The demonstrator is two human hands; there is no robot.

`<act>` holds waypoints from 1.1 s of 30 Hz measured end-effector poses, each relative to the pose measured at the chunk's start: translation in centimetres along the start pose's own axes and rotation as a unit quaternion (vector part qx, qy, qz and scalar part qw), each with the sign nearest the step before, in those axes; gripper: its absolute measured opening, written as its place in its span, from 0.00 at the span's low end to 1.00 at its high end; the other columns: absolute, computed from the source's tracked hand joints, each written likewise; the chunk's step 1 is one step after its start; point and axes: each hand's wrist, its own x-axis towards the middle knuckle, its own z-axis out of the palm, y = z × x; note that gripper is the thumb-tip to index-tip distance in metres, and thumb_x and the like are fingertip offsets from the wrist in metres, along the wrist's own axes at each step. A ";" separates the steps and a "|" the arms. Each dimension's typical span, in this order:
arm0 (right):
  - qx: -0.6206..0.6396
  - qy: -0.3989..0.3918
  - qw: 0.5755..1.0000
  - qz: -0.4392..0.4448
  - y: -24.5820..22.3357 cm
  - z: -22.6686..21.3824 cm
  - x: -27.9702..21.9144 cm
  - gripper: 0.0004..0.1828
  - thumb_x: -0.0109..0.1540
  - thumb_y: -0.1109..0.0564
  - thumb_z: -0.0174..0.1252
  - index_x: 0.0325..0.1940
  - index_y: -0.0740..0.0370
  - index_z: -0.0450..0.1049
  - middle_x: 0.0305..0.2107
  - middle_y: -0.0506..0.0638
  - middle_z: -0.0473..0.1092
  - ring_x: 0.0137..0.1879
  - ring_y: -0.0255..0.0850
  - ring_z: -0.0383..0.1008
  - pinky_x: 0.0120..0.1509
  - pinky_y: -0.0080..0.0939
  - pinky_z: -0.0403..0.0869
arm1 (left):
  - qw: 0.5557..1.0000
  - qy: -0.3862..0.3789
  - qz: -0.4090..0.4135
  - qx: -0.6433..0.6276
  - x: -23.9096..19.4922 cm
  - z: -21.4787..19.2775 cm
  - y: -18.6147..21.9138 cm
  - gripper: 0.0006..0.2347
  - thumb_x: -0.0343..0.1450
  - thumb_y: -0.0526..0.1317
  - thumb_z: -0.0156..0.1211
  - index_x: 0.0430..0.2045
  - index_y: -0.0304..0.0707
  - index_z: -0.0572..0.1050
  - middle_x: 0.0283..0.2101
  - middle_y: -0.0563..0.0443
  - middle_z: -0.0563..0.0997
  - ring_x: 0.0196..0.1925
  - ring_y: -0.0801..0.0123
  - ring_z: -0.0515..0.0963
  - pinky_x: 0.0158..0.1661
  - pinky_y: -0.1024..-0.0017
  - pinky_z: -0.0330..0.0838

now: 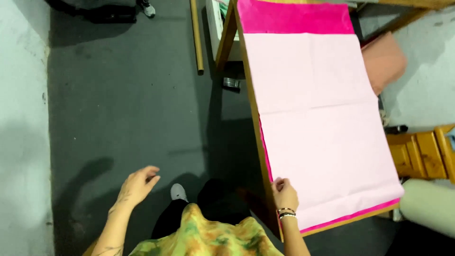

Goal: Measuring, marking, and cutting pink fabric on a workbench in a sewing factory.

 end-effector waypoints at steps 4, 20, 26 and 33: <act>0.031 0.017 0.999 0.037 -3.3 -0.9 -0.8 0.15 0.62 0.39 0.57 0.42 0.49 0.74 0.40 0.44 0.81 0.48 0.47 0.80 0.47 0.52 0.76 | 0.997 -0.054 0.037 -0.037 5.4 -4.2 7.9 0.13 0.71 0.49 0.57 0.49 0.58 0.79 0.51 0.62 0.86 0.53 0.70 0.85 0.54 0.68 0.76; 0.227 0.118 0.960 0.111 -11.5 -3.9 19.3 0.15 0.60 0.39 0.59 0.38 0.50 0.79 0.32 0.46 0.83 0.41 0.40 0.83 0.53 0.39 0.77 | 0.938 0.027 0.340 0.058 43.0 -3.6 42.2 0.14 0.69 0.47 0.61 0.47 0.51 0.78 0.54 0.52 0.74 0.60 0.55 0.70 0.56 0.58 0.70; 0.256 0.138 0.955 0.053 -17.8 -8.9 27.2 0.11 0.61 0.45 0.59 0.38 0.51 0.79 0.31 0.43 0.82 0.39 0.36 0.83 0.50 0.37 0.77 | 0.937 0.063 0.302 0.165 50.6 -4.6 46.2 0.20 0.69 0.50 0.60 0.54 0.45 0.74 0.54 0.42 0.74 0.53 0.45 0.74 0.47 0.51 0.75; 0.208 0.168 0.962 -0.047 -25.5 -12.7 40.7 0.09 0.62 0.54 0.62 0.46 0.54 0.79 0.34 0.55 0.80 0.43 0.50 0.82 0.46 0.50 0.79 | 0.925 -0.120 0.270 0.239 53.7 -8.6 50.5 0.17 0.70 0.56 0.58 0.46 0.51 0.79 0.47 0.47 0.83 0.56 0.51 0.82 0.53 0.55 0.75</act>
